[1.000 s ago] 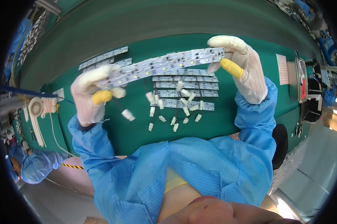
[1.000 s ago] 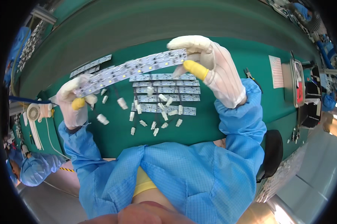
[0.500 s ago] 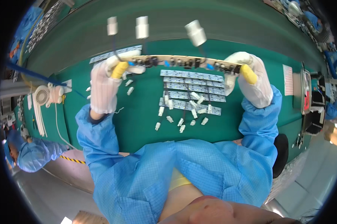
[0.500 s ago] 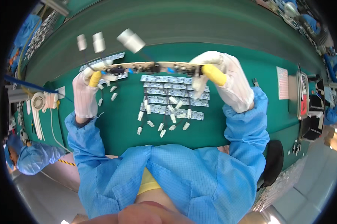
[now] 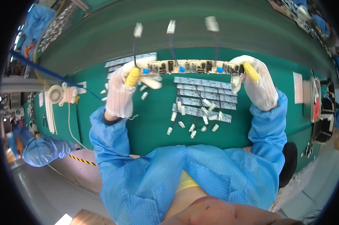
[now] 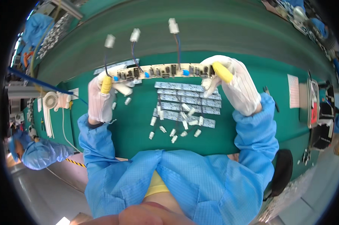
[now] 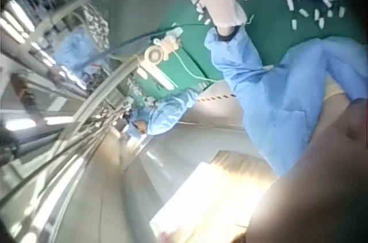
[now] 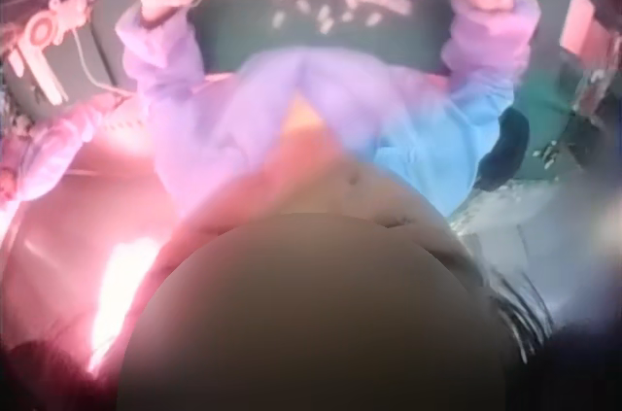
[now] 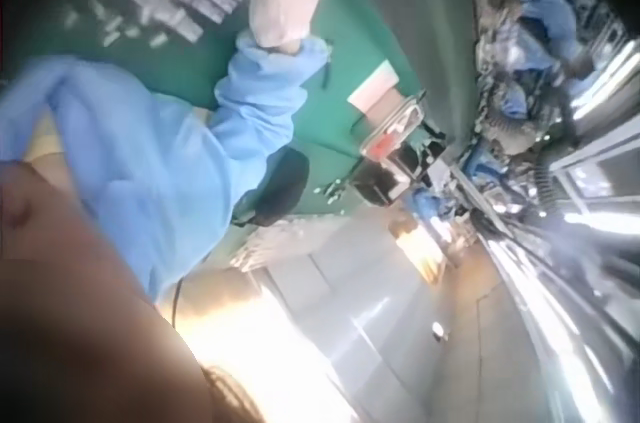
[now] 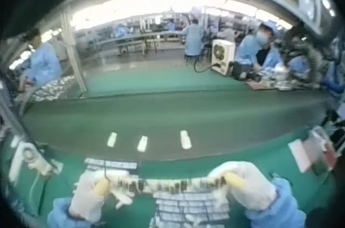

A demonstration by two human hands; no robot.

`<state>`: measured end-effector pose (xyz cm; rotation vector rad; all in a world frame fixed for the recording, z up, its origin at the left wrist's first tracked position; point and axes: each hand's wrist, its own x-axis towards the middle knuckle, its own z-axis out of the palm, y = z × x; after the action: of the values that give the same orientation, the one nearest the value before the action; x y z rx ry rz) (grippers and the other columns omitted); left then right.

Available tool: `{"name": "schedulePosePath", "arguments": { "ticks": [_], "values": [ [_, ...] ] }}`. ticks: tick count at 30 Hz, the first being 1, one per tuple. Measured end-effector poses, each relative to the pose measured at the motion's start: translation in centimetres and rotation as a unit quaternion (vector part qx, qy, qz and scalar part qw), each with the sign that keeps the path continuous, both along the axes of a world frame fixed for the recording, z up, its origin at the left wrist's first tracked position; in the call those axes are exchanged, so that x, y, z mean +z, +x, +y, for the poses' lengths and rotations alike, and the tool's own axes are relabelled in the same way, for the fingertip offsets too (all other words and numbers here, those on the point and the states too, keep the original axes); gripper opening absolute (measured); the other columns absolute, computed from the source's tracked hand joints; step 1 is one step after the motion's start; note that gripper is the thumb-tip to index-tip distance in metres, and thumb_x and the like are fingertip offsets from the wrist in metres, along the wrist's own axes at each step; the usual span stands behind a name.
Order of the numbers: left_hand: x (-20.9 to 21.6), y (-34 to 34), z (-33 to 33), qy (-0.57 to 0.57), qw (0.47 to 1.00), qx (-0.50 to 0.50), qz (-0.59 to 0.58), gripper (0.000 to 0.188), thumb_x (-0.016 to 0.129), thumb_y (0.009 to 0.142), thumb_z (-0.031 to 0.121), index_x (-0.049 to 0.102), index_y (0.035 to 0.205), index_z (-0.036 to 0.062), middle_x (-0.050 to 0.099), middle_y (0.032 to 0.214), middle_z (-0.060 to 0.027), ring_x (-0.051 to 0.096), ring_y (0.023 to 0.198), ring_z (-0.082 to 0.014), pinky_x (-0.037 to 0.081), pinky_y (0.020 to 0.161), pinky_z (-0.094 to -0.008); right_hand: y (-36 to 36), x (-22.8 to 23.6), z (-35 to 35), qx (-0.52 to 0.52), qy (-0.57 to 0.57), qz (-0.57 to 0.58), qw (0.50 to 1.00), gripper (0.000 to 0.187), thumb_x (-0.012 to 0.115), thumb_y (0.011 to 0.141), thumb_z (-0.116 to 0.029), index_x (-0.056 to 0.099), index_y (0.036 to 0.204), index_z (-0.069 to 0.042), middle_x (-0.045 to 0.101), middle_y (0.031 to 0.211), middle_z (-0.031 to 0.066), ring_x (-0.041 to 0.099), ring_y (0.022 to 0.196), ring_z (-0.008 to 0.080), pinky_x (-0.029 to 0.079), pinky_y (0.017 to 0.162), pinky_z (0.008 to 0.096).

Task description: The worker is assembling small electronic components onto PCB strips at a production line station.

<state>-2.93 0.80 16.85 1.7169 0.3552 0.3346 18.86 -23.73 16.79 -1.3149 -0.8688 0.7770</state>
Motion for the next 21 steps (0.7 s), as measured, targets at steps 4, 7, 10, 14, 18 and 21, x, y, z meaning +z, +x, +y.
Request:
{"name": "schedulePosePath", "arguments": {
  "ticks": [4, 7, 10, 14, 18, 21],
  "values": [
    [-1.2, 0.3, 0.3, -0.262, 0.952, -0.084, -0.133, 0.056, 0.048, 0.095, 0.042, 0.043, 0.131, -0.0012, 0.064, 0.101, -0.0139, 0.061, 0.099, -0.0246, 0.047, 0.092, -0.0385, -0.8, 1.1, 0.4, 0.014, -0.074, 0.012, 0.997, 0.070, 0.069, 0.080, -0.045, 0.045, 0.125, 0.003, 0.060, 0.096, 0.0095, 0.060, 0.082, 0.0159, 0.051, 0.075, 0.0284],
    [-2.6, 0.2, 3.3, 0.082, 0.985, 0.122, -0.090, 0.023, 0.048, 0.095, 0.010, 0.060, 0.112, -0.0003, 0.064, 0.098, -0.0084, 0.060, 0.092, -0.0138, 0.047, 0.084, -0.0246, -1.3, 0.6, 0.5, 0.011, -0.033, -0.018, 0.999, 0.071, 0.070, 0.079, -0.045, 0.046, 0.126, 0.002, 0.058, 0.105, 0.0110, 0.061, 0.089, 0.0184, 0.051, 0.082, 0.0314],
    [-3.6, -1.0, 9.7, 0.006, 0.982, 0.167, -0.084, 0.039, 0.038, 0.079, -0.010, 0.062, 0.108, -0.0004, 0.065, 0.097, -0.0084, 0.060, 0.084, -0.0120, 0.045, 0.078, -0.0210, -1.1, 0.6, 0.2, 0.008, -0.023, -0.013, 1.000, 0.072, 0.070, 0.079, -0.046, 0.046, 0.126, 0.002, 0.058, 0.104, 0.0103, 0.062, 0.091, 0.0184, 0.051, 0.083, 0.0316],
    [-6.1, -2.0, 14.9, 0.233, 0.950, 0.164, 0.128, 0.024, 0.053, 0.080, -0.004, 0.067, 0.098, 0.0014, 0.064, 0.106, -0.0079, 0.057, 0.107, -0.0204, 0.044, 0.094, -0.0328, -0.8, 0.5, 0.3, 0.014, -0.039, 0.001, 0.999, 0.070, 0.069, 0.080, -0.047, 0.047, 0.125, 0.002, 0.059, 0.103, 0.0096, 0.062, 0.091, 0.0181, 0.051, 0.084, 0.0312],
    [-7.1, -1.8, 13.9, 0.482, 0.869, 0.096, 0.058, 0.042, 0.059, 0.084, 0.007, 0.054, 0.126, 0.0092, 0.060, 0.120, -0.0129, 0.053, 0.116, -0.0312, 0.042, 0.099, -0.0371, -0.9, 0.5, 0.3, 0.008, -0.035, -0.015, 0.999, 0.069, 0.066, 0.081, -0.051, 0.049, 0.122, 0.002, 0.060, 0.100, 0.0097, 0.063, 0.090, 0.0186, 0.052, 0.083, 0.0321],
    [-7.4, -3.1, 13.5, 0.244, 0.967, -0.026, 0.072, 0.066, 0.065, 0.083, 0.029, 0.039, 0.138, 0.0042, 0.048, 0.133, -0.0187, 0.042, 0.129, -0.0361, 0.032, 0.108, -0.0414, -0.8, 0.5, 0.3, 0.008, -0.028, -0.045, 0.999, 0.069, 0.062, 0.083, -0.055, 0.049, 0.122, 0.001, 0.061, 0.100, 0.0103, 0.064, 0.089, 0.0202, 0.053, 0.082, 0.0336]
  ]
}}
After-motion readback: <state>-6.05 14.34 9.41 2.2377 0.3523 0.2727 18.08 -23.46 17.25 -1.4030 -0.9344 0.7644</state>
